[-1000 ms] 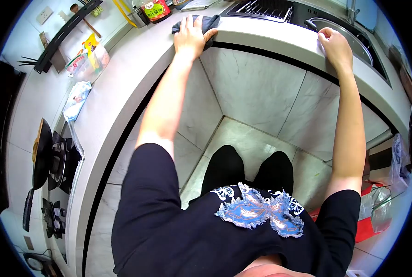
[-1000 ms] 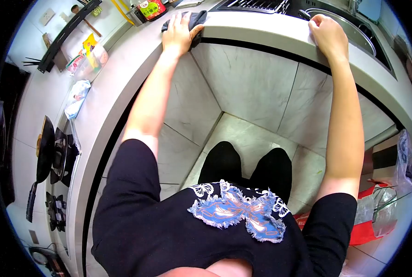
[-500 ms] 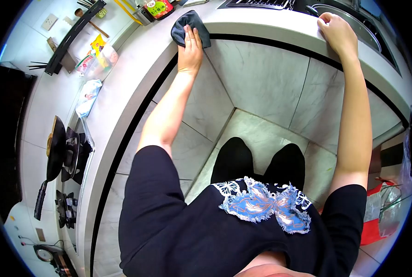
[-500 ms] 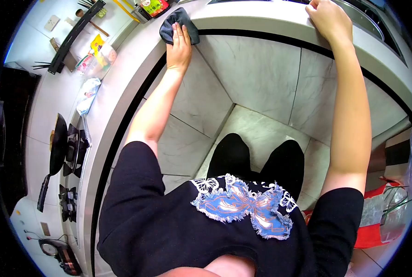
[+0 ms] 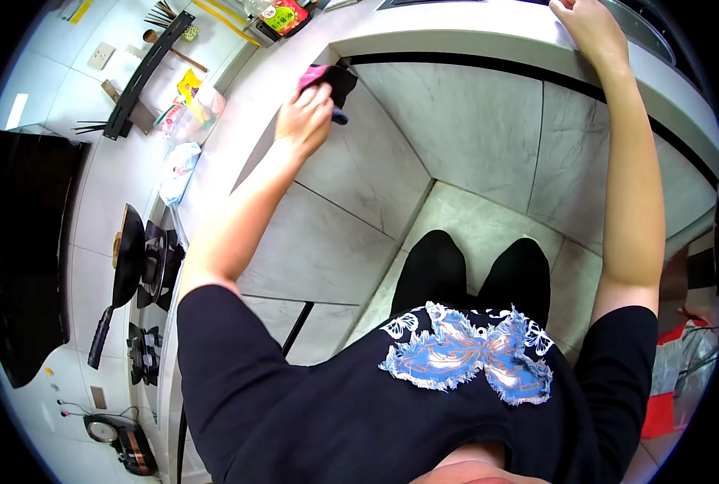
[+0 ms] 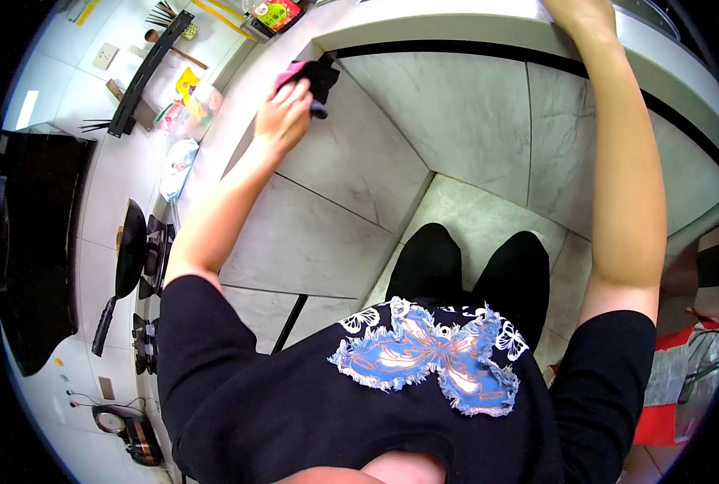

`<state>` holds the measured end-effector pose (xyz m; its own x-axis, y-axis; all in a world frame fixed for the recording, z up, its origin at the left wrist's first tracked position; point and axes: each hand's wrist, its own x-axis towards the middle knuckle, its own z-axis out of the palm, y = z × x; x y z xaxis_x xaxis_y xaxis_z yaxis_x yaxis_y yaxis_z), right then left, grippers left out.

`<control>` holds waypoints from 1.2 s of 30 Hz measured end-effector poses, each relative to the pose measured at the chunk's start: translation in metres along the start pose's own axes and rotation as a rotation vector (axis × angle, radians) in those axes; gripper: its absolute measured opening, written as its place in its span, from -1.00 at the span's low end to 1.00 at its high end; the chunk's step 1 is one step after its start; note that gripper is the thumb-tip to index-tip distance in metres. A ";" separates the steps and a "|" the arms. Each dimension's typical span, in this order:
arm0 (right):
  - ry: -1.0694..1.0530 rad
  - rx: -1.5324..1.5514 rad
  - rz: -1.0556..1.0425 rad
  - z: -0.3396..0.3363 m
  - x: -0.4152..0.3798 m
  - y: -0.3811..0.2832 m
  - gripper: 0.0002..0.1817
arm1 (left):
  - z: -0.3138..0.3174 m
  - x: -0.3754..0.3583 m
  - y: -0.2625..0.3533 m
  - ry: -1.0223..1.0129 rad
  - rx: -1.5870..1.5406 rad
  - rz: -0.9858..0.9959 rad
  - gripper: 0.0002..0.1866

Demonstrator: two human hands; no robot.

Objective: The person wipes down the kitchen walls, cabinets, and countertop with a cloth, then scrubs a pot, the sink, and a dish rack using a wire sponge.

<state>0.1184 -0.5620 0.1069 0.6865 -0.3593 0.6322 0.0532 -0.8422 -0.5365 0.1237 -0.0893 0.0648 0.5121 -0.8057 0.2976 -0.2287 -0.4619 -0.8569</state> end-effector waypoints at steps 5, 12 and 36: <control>0.009 -0.040 -0.035 -0.005 -0.011 -0.010 -0.70 | -0.084 -0.033 -0.017 -0.276 -0.037 -0.285 -0.79; 0.079 0.003 -0.094 -0.005 -0.015 -0.020 -0.72 | -0.070 -0.085 -0.025 -0.160 -0.256 -0.517 -0.67; -0.225 -0.132 -0.162 0.023 0.034 0.037 -0.50 | -0.050 -0.127 -0.134 -0.408 -0.827 -1.501 -0.59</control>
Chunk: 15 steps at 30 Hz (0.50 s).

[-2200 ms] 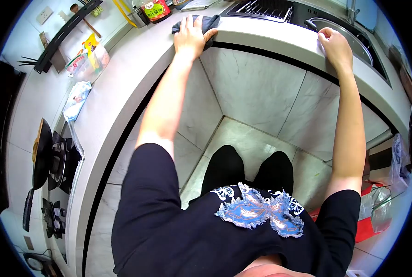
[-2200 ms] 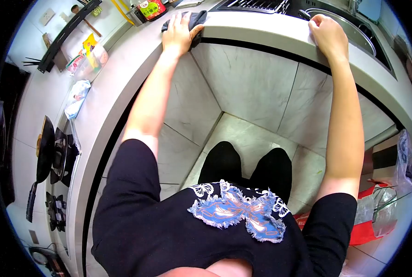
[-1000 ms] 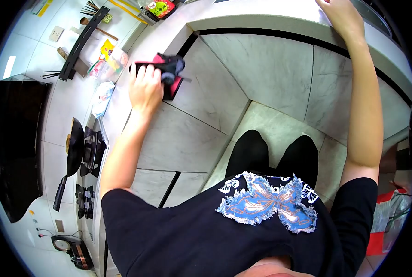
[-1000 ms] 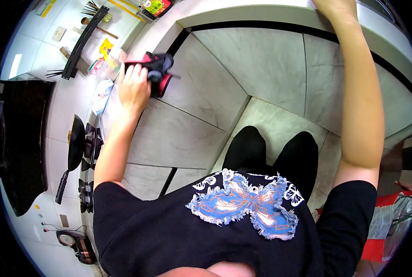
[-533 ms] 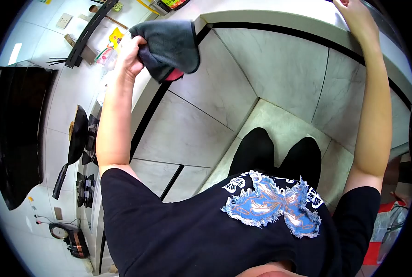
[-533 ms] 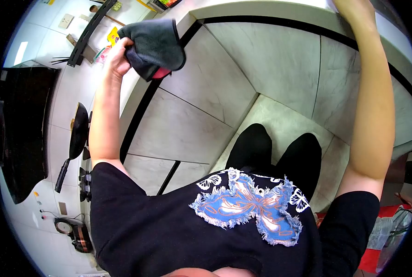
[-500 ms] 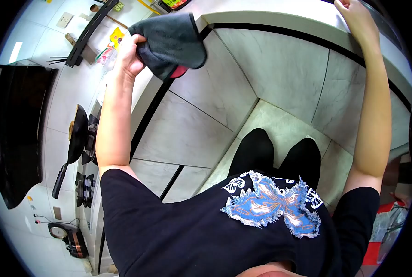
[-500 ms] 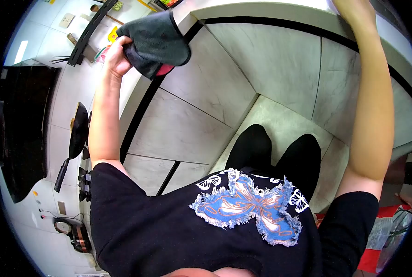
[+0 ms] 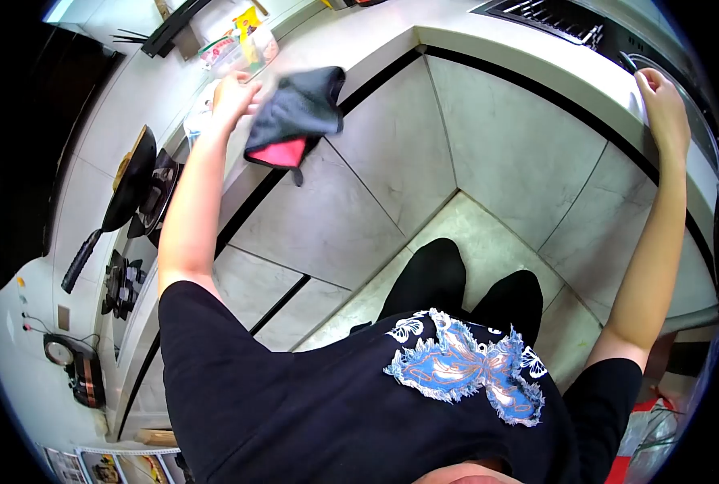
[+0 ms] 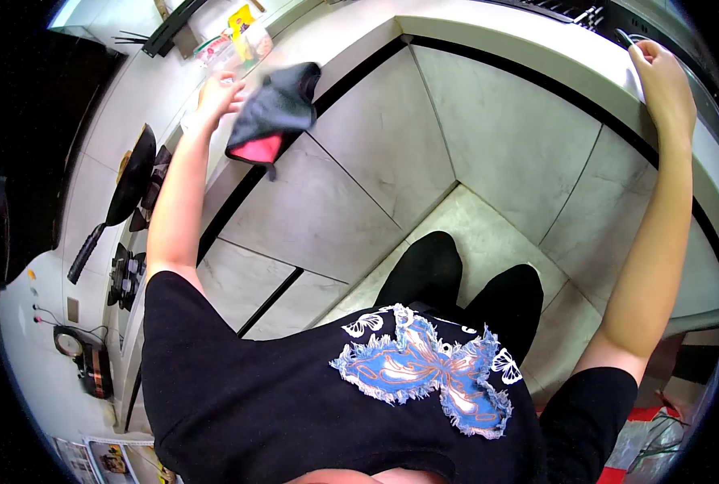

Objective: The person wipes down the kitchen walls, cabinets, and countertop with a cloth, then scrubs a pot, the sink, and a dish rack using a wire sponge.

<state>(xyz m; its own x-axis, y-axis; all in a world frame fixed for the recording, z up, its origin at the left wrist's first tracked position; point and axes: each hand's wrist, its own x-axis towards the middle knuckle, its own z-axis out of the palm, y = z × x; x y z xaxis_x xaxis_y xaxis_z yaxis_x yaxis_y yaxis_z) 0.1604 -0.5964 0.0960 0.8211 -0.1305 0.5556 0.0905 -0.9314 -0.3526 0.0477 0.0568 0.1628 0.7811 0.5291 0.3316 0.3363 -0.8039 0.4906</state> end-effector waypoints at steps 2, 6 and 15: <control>0.026 -0.020 0.007 -0.002 -0.006 -0.008 -0.52 | -0.002 0.004 -0.029 0.233 0.513 0.352 -0.48; 0.045 -0.173 0.040 -0.012 -0.029 -0.035 -0.58 | 0.032 -0.044 -0.027 -0.198 0.048 0.663 -0.39; 0.132 -0.252 0.055 -0.015 -0.036 -0.037 -0.58 | 0.132 -0.020 0.088 0.152 0.563 0.809 -0.37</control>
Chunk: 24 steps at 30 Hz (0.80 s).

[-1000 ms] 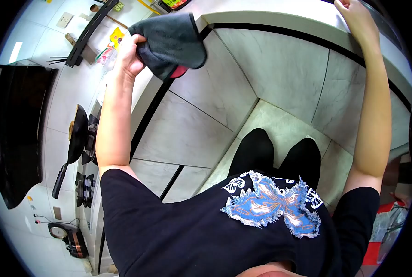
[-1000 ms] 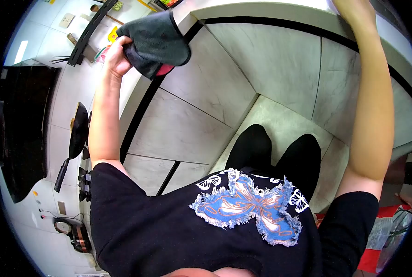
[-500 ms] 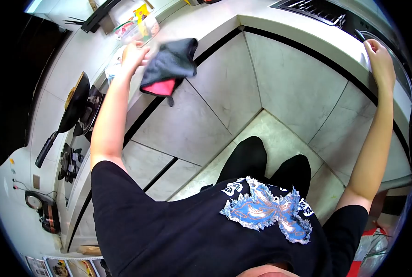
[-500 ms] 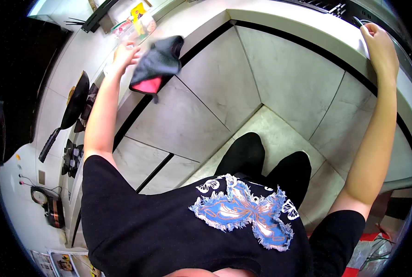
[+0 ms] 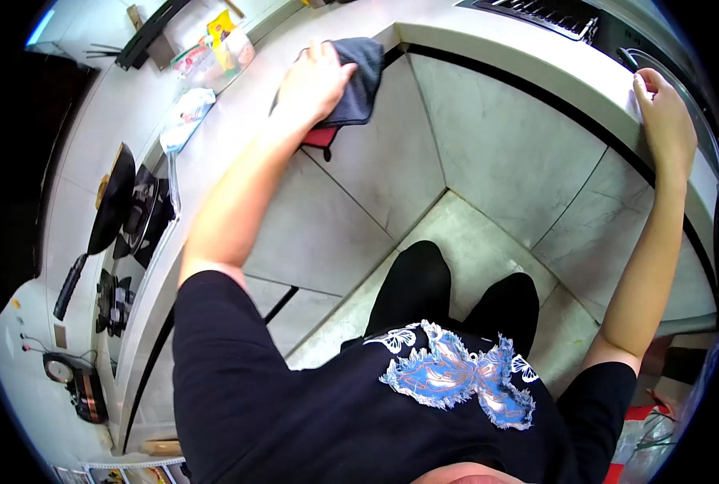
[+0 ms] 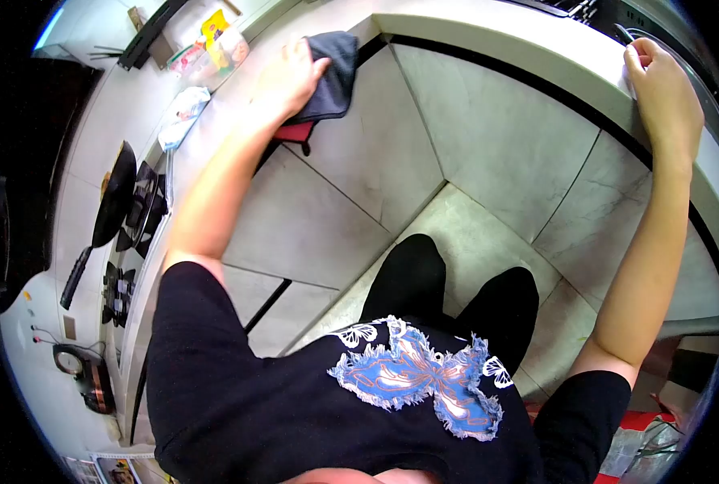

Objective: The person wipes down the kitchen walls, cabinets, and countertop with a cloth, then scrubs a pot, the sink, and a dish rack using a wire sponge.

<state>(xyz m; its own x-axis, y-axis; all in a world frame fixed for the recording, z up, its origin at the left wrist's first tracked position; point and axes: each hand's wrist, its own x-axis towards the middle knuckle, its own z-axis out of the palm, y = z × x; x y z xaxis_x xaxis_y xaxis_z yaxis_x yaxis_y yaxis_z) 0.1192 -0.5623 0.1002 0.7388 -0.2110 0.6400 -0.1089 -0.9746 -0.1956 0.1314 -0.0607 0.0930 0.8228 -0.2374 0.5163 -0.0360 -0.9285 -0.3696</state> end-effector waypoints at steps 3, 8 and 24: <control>-0.032 0.004 0.019 -0.007 -0.001 -0.005 -0.57 | 0.006 0.045 0.039 0.058 -0.003 0.029 -0.50; -0.029 0.038 0.007 -0.008 0.001 0.000 -0.56 | 0.030 0.101 0.054 -0.009 -0.158 0.040 -0.74; -0.050 0.061 -0.065 -0.008 0.002 0.012 -0.55 | -0.084 -0.193 -0.014 0.234 0.280 -0.410 0.03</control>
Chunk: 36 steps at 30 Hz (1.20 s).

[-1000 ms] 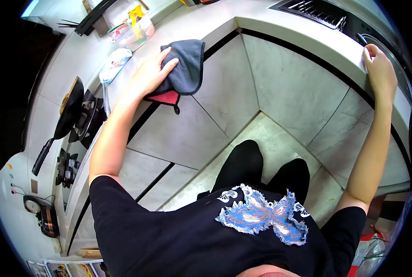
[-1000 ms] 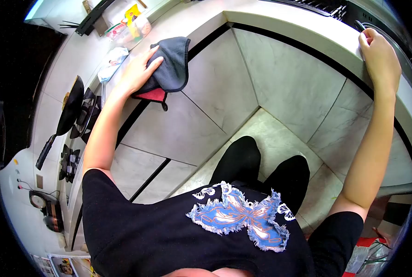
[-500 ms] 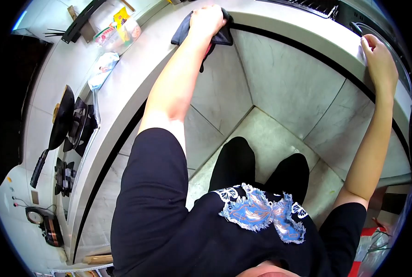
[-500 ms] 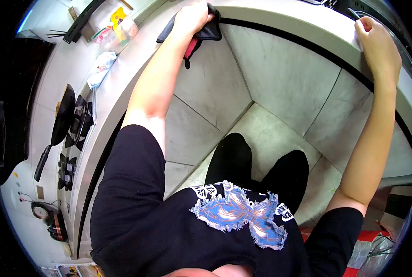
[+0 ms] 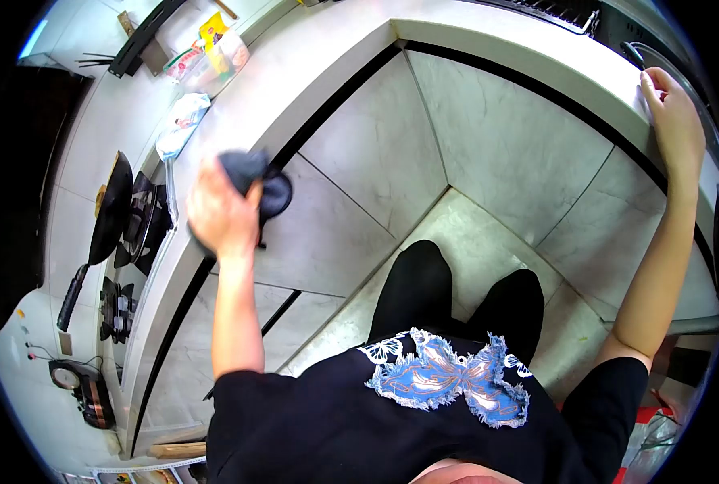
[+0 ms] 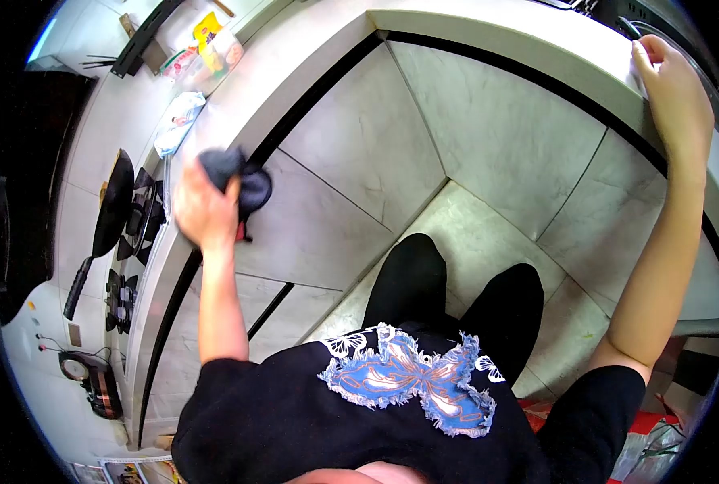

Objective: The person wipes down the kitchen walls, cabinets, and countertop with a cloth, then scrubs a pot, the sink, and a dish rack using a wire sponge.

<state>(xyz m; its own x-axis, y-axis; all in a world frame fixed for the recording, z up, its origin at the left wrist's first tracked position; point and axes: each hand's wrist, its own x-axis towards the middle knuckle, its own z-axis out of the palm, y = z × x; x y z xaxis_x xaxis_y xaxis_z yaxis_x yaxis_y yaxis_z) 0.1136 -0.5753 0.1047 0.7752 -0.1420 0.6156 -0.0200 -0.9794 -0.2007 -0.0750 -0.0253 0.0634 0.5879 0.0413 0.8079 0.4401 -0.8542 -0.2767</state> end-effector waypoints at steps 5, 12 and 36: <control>0.013 -0.103 0.016 0.002 -0.006 -0.007 -0.57 | 0.022 -0.012 -0.018 0.292 0.209 0.089 -0.23; 0.038 -0.116 0.023 -0.009 -0.012 -0.013 -0.57 | 0.077 0.073 0.109 0.265 0.160 0.095 -0.45; 0.004 -0.213 -0.210 0.047 0.054 0.114 -0.33 | -0.002 -0.023 -0.030 0.166 0.000 0.153 -0.16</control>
<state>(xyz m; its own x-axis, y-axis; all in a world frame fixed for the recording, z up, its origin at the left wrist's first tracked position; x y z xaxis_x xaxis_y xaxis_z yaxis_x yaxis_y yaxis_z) 0.1826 -0.6876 0.0793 0.7737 0.0665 0.6300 0.0076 -0.9954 0.0956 -0.1030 -0.0020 0.0545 0.5283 -0.1744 0.8309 0.3547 -0.8439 -0.4026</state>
